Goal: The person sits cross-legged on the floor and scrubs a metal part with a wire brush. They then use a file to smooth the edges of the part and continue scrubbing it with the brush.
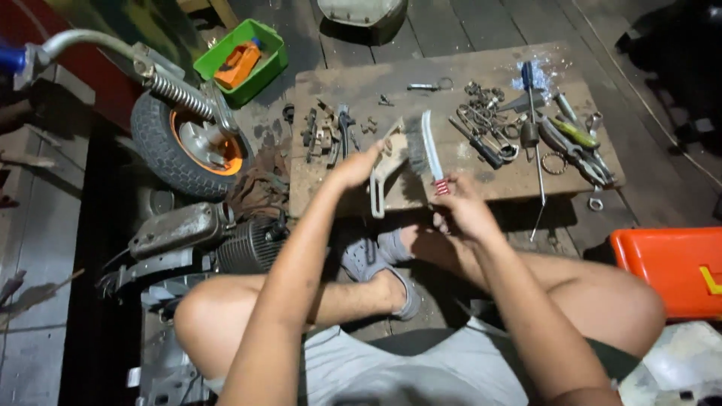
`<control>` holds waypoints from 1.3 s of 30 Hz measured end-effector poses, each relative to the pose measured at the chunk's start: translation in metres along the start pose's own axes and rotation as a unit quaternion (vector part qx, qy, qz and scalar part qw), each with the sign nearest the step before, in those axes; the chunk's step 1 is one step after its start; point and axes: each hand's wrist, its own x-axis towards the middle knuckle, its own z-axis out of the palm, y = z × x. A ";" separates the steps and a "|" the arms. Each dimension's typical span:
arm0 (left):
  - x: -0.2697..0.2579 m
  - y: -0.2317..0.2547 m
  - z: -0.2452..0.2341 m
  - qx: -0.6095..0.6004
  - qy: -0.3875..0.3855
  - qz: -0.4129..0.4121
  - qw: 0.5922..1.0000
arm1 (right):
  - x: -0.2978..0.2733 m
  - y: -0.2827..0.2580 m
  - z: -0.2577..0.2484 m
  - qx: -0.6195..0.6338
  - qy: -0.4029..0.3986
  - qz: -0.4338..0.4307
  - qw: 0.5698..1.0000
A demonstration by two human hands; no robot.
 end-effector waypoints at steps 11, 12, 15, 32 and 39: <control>0.037 -0.027 0.029 -0.053 0.041 -0.063 0.996 | 0.030 0.052 0.018 0.098 -0.034 -0.106 0.989; 0.036 -0.022 0.030 -0.053 0.042 -0.062 0.996 | 0.032 0.048 0.020 0.098 -0.035 -0.108 0.989; 0.031 -0.013 0.034 -0.061 0.043 -0.072 0.995 | 0.039 0.049 0.026 0.064 -0.035 -0.107 0.992; 0.009 -0.004 0.066 -0.309 0.124 -0.166 0.928 | 0.017 0.036 0.036 -0.257 0.072 -0.304 0.914; 0.082 -0.109 0.106 -0.359 0.161 -0.161 0.905 | 0.024 0.050 0.028 -0.267 0.109 -0.270 0.919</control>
